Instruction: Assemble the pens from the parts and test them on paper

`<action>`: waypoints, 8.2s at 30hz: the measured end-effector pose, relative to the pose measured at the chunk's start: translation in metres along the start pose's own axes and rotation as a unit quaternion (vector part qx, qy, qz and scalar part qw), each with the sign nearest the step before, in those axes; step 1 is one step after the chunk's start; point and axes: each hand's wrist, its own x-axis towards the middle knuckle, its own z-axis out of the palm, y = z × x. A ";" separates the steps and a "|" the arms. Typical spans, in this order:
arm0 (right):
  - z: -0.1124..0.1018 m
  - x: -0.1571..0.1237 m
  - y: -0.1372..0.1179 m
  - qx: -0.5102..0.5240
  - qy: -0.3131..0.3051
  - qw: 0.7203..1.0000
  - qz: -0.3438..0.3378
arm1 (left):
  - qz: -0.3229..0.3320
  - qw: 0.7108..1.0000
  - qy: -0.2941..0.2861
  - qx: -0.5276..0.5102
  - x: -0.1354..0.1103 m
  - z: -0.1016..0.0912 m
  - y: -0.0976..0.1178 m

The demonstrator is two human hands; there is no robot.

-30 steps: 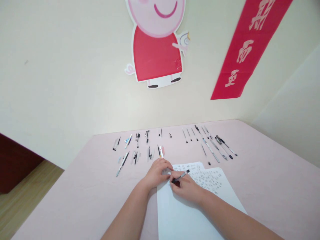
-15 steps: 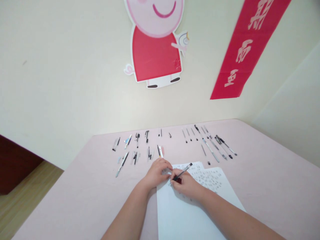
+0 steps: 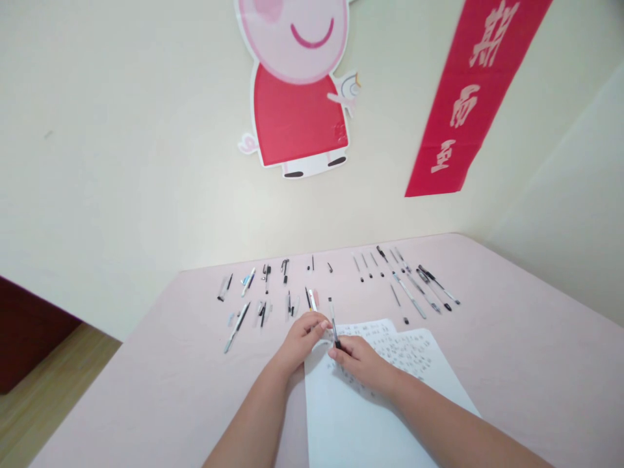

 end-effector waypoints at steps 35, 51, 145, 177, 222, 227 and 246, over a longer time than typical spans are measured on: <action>-0.051 0.069 0.011 -0.229 0.181 0.955 -0.047 | -0.141 0.934 0.167 -0.282 0.005 -0.005 -0.014; -0.048 0.135 0.043 -0.396 0.135 0.908 0.035 | -0.161 0.894 0.223 -0.354 0.008 -0.006 -0.020; -0.034 0.021 0.004 0.113 0.130 0.985 0.022 | -0.169 0.875 0.212 -0.401 0.005 -0.002 -0.007; -0.027 0.025 0.007 0.155 0.098 0.982 0.037 | -0.151 0.898 0.200 -0.361 0.005 0.002 -0.011; -0.004 0.023 -0.016 0.280 0.101 0.936 0.186 | 0.167 0.937 0.017 0.307 -0.002 0.011 -0.003; -0.008 0.026 -0.010 0.204 0.129 0.962 0.126 | 0.148 0.947 0.022 0.285 -0.002 0.013 -0.001; -0.089 0.020 0.023 -0.323 0.212 0.910 0.148 | 0.090 0.962 -0.008 0.258 -0.004 0.013 -0.007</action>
